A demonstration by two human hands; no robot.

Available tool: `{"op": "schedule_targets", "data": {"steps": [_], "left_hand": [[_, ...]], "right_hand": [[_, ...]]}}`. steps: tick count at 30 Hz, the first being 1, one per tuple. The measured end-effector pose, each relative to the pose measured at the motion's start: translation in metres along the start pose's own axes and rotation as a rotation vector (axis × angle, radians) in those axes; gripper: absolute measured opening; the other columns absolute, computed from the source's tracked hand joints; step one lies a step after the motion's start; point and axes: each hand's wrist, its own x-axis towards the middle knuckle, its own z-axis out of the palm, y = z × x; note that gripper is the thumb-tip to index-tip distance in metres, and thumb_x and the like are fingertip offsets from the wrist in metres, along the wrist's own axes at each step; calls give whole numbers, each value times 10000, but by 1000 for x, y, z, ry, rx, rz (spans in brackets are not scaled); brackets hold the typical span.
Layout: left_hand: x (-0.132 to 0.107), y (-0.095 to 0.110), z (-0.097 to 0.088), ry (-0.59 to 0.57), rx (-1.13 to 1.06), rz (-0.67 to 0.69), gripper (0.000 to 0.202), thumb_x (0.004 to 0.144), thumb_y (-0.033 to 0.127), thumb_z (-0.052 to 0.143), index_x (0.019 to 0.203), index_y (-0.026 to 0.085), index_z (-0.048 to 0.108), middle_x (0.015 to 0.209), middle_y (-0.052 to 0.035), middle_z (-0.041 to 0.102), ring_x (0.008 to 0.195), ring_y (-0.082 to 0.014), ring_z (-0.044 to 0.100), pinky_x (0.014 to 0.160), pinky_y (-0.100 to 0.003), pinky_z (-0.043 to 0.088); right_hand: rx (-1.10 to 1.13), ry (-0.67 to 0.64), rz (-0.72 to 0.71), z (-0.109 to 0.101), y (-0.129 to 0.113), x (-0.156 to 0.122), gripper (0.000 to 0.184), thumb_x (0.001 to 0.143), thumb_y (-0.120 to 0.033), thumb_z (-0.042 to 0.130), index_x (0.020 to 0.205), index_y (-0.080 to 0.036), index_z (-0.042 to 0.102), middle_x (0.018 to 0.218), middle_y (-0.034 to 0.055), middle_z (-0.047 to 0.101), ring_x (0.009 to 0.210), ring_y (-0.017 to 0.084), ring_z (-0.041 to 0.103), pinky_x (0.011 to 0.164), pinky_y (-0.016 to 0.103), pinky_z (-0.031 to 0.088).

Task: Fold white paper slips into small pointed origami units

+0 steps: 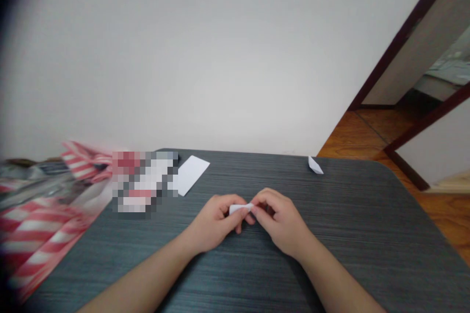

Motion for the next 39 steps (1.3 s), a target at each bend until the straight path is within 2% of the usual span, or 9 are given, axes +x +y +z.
{"op": "schedule_targets", "data": {"steps": [3,7,10,16,23,29,35,39], "left_hand": [[0,-1,0,-17,-43,-11,331,937,372,535,808,124,711,603,-21,644,527,-97,527,525,-194,372],[0,-3,0,-43,-147,-27,278,918,343,565,804,116,679,737,-70,723,556,-102,562,542,-200,408],[-1,-1,0,-56,-201,-38,264,905,340,583,798,116,671,737,-75,732,550,-102,569,536,-197,416],[0,3,0,-64,-251,-44,258,890,330,597,759,118,662,606,-30,683,464,-72,503,474,-174,374],[0,-3,1,-85,-297,-55,262,874,363,618,777,121,644,639,-46,707,477,-80,533,465,-174,378],[1,-9,2,-109,-278,-86,334,918,437,550,812,129,623,727,-81,737,534,-108,589,472,-182,394],[2,-2,1,-70,-186,-45,322,929,394,535,759,137,626,653,-41,702,499,-86,545,483,-177,397],[2,3,1,-53,-163,-45,296,928,347,538,748,136,640,593,-14,666,462,-73,498,477,-174,381]], "right_hand": [[27,19,-51,0,1,0,105,920,-186,600,863,-198,687,820,36,661,737,160,614,671,275,473],[45,18,-148,-2,4,0,128,923,-178,607,866,-206,719,824,48,685,759,166,645,701,287,510],[45,22,-188,-3,6,-1,148,930,-182,600,890,-220,738,831,50,702,759,166,663,692,285,526],[33,42,-215,-3,5,-3,175,934,-175,587,882,-232,744,829,41,704,743,157,669,674,275,530],[-26,11,-222,-4,6,-3,199,952,-188,558,872,-230,735,825,44,685,743,158,658,669,269,523],[-78,-7,-250,-4,6,-4,222,964,-170,530,907,-240,732,855,42,682,750,153,657,672,264,516],[-43,-18,-199,-3,6,-4,202,961,-193,531,872,-224,709,843,42,681,763,163,656,697,278,514],[16,21,25,-3,3,-3,151,948,-191,511,934,-197,662,704,4,647,628,143,616,605,249,486]]}}
